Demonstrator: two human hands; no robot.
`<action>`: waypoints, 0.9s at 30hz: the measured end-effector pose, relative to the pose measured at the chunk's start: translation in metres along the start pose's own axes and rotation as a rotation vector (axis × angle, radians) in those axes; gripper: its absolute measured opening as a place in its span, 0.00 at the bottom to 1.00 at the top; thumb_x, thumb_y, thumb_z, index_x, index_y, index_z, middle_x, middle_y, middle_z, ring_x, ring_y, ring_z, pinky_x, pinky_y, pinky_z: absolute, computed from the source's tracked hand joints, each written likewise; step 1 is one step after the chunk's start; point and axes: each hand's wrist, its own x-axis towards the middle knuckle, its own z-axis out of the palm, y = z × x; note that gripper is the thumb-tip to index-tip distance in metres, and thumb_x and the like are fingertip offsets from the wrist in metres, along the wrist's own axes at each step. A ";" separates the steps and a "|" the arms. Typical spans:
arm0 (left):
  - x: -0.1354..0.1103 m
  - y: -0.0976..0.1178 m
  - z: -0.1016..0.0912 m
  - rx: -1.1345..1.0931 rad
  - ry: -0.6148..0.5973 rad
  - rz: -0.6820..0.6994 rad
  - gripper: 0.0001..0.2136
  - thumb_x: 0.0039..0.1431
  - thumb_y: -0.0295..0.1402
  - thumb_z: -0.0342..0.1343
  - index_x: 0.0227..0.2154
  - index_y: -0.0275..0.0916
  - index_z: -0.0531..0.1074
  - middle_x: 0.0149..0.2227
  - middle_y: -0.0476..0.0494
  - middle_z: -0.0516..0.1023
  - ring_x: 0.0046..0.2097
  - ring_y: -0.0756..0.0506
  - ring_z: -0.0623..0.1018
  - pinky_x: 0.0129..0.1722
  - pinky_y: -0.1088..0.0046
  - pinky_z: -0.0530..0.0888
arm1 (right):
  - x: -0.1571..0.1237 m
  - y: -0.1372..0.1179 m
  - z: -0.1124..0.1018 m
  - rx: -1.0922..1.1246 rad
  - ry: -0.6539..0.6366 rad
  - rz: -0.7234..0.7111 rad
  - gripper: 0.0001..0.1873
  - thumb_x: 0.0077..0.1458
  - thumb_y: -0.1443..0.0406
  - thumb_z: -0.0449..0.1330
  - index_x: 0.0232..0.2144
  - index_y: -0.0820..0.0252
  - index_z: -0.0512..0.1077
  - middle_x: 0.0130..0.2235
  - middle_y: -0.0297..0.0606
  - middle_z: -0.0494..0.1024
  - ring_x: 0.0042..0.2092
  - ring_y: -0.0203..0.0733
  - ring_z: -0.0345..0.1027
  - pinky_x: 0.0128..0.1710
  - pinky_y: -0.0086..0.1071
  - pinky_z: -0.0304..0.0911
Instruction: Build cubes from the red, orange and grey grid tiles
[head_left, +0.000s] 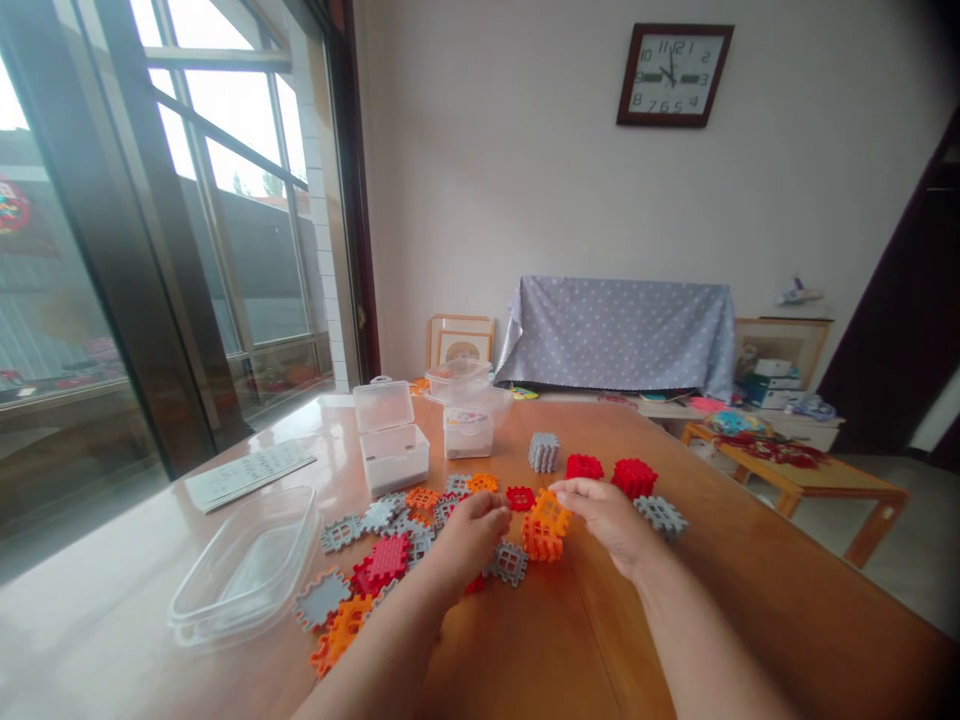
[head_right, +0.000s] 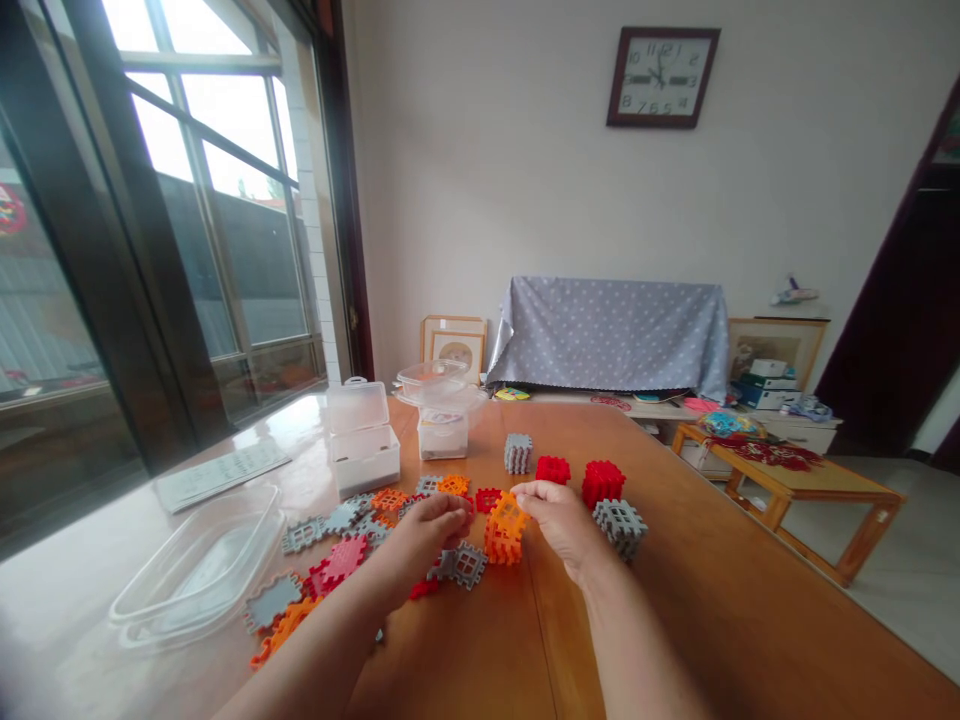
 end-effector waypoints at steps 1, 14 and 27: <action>-0.002 -0.002 0.002 0.156 -0.010 0.066 0.08 0.52 0.37 0.58 0.32 0.39 0.74 0.32 0.43 0.77 0.36 0.43 0.75 0.37 0.68 0.68 | 0.001 0.002 0.002 -0.006 -0.014 -0.003 0.21 0.47 0.54 0.64 0.39 0.62 0.80 0.41 0.42 0.83 0.47 0.49 0.72 0.50 0.39 0.62; -0.020 0.003 0.007 1.051 -0.139 0.240 0.26 0.43 0.29 0.56 0.50 0.45 0.70 0.49 0.37 0.77 0.52 0.30 0.71 0.50 0.54 0.62 | 0.008 0.007 0.012 -0.038 -0.120 -0.039 0.21 0.49 0.55 0.63 0.40 0.65 0.80 0.41 0.44 0.84 0.50 0.52 0.73 0.56 0.44 0.61; -0.023 0.012 0.012 1.035 -0.106 0.232 0.10 0.51 0.31 0.53 0.38 0.44 0.71 0.47 0.38 0.77 0.49 0.34 0.71 0.46 0.59 0.64 | 0.006 0.012 -0.004 -0.388 -0.081 -0.167 0.33 0.48 0.53 0.66 0.55 0.61 0.72 0.57 0.48 0.72 0.59 0.53 0.64 0.60 0.45 0.56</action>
